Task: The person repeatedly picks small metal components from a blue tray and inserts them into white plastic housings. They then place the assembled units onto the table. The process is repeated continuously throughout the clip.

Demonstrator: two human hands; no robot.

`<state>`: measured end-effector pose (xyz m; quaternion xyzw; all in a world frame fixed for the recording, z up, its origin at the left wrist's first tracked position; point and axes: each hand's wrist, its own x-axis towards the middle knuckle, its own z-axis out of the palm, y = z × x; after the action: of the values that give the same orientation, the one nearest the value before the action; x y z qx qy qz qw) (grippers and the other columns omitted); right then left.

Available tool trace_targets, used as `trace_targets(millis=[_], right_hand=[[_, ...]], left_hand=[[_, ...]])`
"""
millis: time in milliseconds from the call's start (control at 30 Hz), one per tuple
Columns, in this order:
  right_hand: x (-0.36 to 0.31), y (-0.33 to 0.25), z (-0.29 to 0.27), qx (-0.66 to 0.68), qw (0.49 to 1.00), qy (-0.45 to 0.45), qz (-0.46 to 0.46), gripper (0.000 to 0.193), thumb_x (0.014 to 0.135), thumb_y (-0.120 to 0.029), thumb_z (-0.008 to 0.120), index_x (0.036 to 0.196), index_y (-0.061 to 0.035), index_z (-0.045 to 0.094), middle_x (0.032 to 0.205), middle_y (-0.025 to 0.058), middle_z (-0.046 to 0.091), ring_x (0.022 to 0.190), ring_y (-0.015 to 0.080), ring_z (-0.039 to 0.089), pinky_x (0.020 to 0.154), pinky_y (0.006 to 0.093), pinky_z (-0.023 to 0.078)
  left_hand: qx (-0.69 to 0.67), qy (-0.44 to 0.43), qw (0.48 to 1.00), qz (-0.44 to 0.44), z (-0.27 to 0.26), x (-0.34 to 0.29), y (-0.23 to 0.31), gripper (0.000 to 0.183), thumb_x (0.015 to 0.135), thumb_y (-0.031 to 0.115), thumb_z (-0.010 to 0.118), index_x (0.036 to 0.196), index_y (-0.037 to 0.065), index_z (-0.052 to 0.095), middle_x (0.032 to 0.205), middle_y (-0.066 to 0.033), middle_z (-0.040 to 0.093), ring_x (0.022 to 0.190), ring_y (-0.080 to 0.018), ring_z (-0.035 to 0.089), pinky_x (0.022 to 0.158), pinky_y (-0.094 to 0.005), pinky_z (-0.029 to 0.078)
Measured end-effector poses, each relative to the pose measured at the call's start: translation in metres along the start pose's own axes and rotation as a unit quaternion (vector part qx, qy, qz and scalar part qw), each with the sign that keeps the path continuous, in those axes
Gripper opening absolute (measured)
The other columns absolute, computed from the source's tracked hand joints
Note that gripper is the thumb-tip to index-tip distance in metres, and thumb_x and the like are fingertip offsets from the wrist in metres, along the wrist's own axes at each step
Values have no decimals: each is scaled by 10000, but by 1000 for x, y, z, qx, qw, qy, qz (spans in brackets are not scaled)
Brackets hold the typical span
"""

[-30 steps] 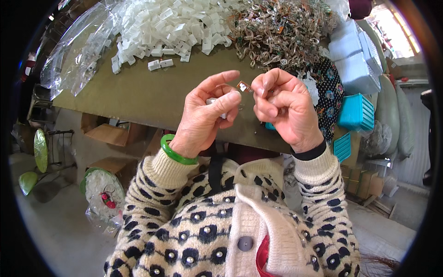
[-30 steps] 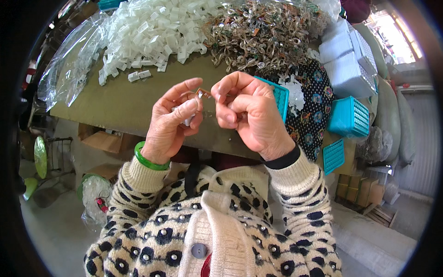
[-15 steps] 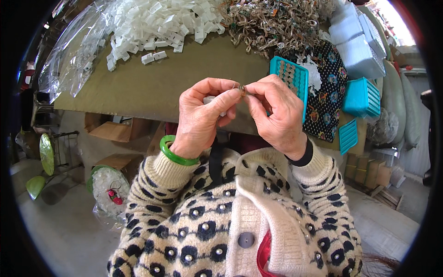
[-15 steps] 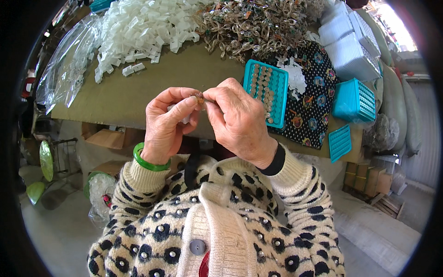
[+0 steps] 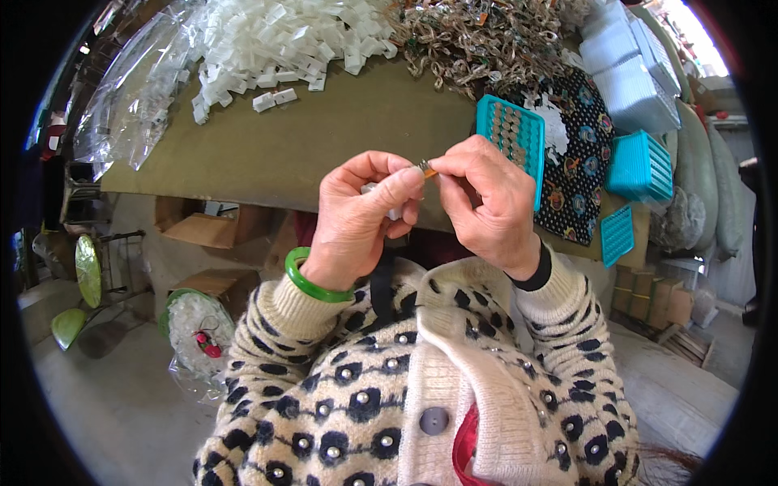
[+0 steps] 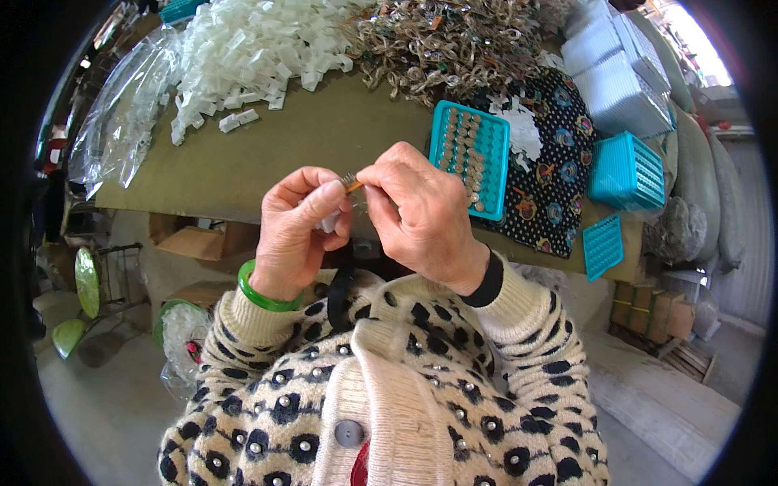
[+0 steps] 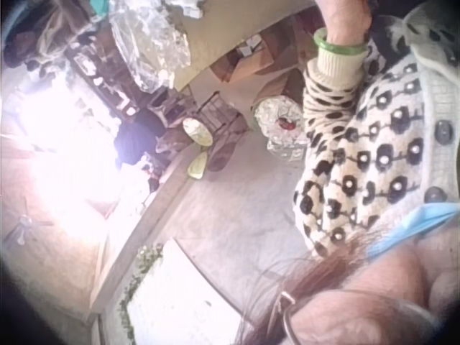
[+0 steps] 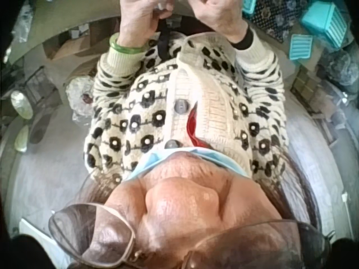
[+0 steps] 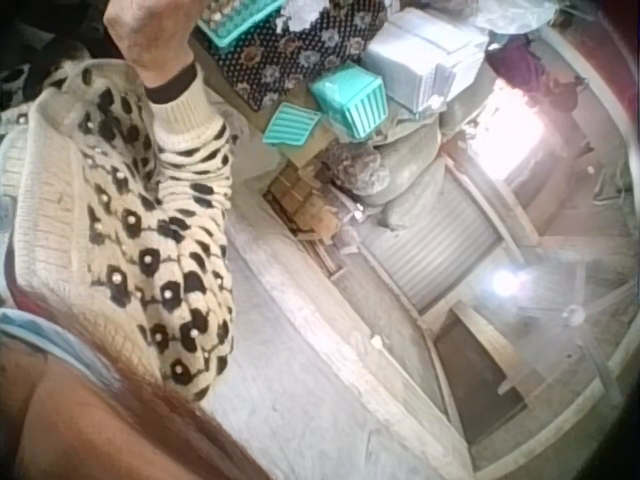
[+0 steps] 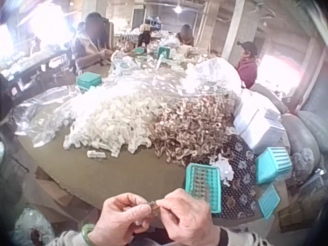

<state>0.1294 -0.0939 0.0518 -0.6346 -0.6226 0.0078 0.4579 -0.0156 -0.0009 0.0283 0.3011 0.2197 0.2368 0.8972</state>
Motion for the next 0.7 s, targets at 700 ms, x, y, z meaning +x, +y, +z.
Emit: trace_targets(millis=[700], right_hand=[[0,-18,19,187,976,-68,92,156,853,94,611,972,-1,582,814,25,591,649,30,525,557,195,433]], left_hand=[[126,-28,992,-5,-27,-7,46,170,920,194,678,953,33,636,654,-25,582,529,-132,569,461,-232,442]])
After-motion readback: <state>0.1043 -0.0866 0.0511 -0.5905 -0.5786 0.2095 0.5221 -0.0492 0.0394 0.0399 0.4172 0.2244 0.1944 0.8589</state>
